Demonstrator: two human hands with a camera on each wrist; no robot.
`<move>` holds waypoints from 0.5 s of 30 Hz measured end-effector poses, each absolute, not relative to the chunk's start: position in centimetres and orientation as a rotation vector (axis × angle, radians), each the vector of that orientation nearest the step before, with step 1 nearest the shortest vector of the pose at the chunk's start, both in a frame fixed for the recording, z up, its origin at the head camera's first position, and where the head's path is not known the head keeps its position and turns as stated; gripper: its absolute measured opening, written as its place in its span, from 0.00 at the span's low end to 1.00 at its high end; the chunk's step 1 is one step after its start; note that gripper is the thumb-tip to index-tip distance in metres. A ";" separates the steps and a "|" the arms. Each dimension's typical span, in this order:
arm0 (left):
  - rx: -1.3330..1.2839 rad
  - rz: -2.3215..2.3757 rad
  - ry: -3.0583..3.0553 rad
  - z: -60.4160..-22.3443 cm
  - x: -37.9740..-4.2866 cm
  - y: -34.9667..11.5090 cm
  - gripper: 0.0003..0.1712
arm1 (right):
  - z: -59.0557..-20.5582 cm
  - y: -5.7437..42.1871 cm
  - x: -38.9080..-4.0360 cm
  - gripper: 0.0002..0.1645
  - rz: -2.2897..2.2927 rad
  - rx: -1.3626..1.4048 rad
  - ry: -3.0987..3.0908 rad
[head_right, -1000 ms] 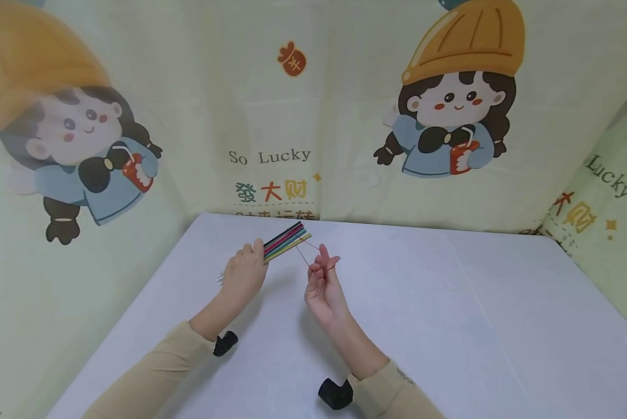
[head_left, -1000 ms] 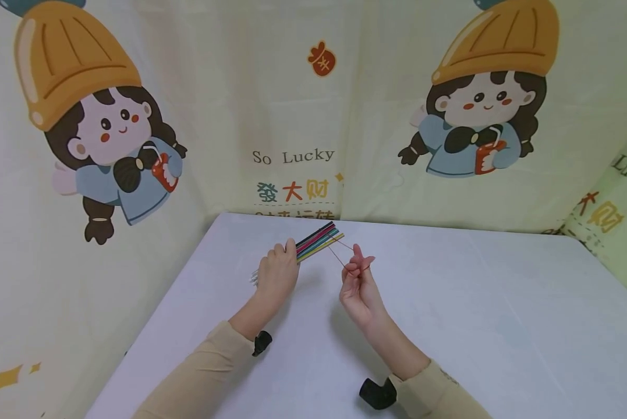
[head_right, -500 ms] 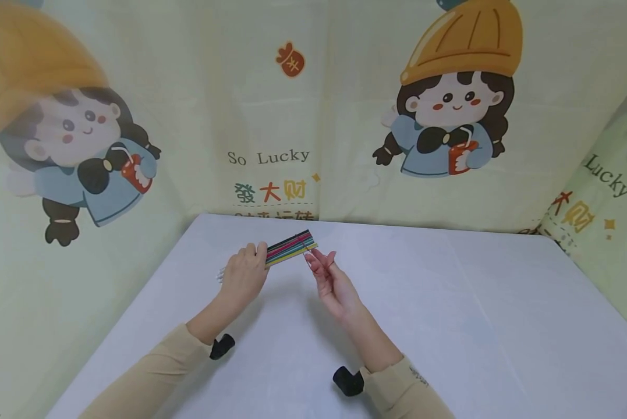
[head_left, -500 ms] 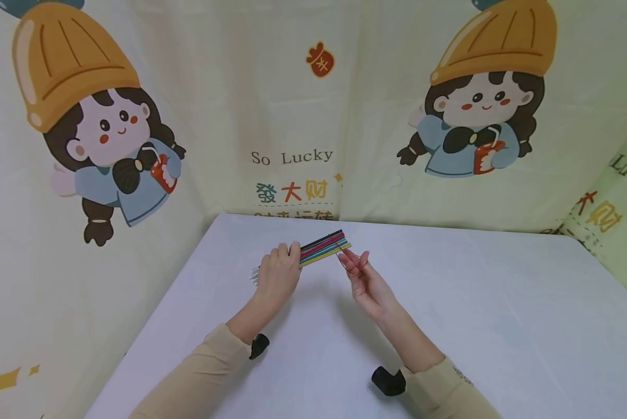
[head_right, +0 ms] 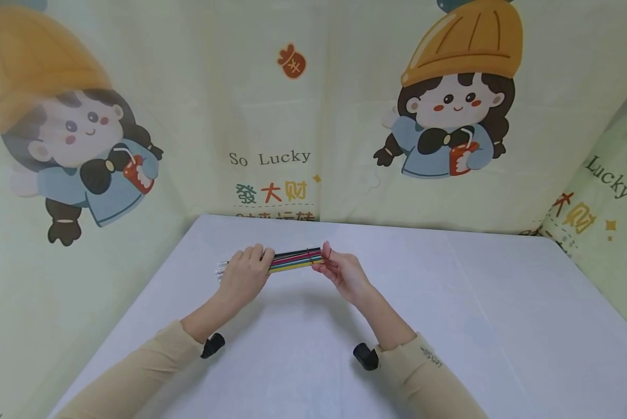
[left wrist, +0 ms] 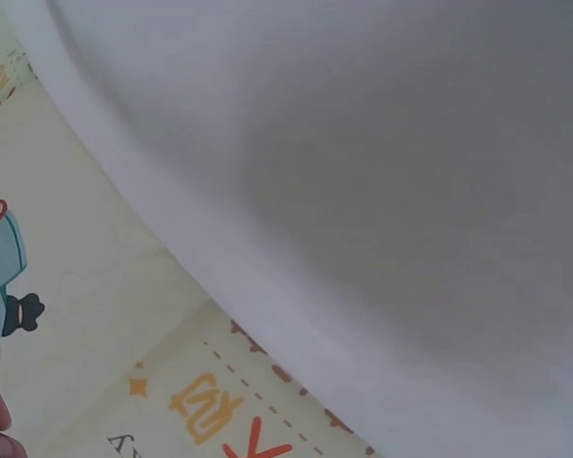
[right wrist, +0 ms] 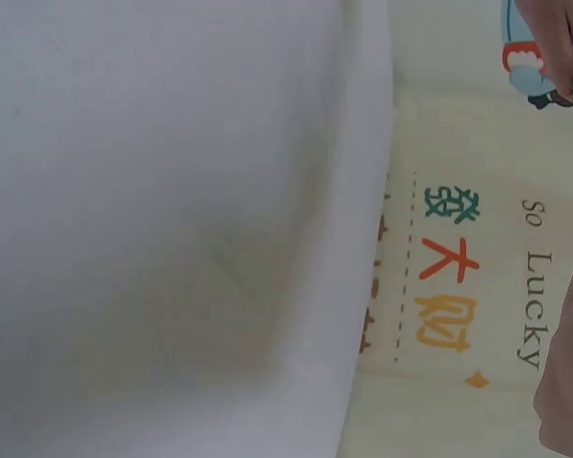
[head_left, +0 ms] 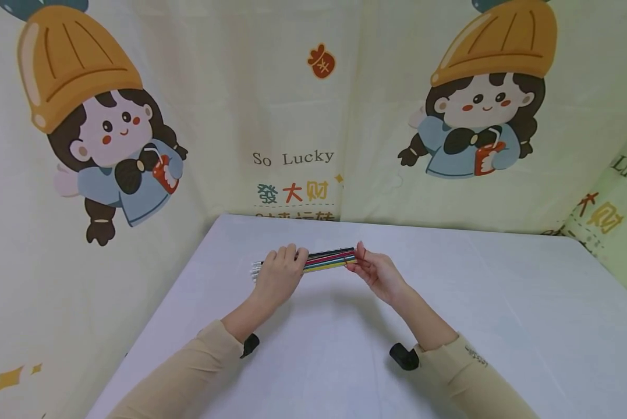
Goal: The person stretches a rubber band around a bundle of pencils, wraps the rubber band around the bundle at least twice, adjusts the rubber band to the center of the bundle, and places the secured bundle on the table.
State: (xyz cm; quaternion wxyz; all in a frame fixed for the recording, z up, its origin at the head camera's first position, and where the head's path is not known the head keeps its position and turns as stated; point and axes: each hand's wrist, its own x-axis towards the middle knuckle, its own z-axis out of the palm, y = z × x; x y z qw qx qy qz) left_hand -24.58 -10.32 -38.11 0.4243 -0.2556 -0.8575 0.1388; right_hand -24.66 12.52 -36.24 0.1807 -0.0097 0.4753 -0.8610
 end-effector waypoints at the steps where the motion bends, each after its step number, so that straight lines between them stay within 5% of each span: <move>1: -0.654 0.350 -2.144 -38.1 -24.6 -10.3 0.14 | -36.1 12.6 -24.8 0.16 -2.413 -0.038 1.383; 8: -0.718 0.379 -2.157 -38.6 -24.5 -10.4 0.12 | -35.4 12.4 -25.4 0.11 -2.229 -0.144 1.718; 15: -0.638 0.405 -2.137 -38.7 -24.3 -10.2 0.11 | -35.2 11.6 -25.3 0.23 -2.071 -0.190 1.998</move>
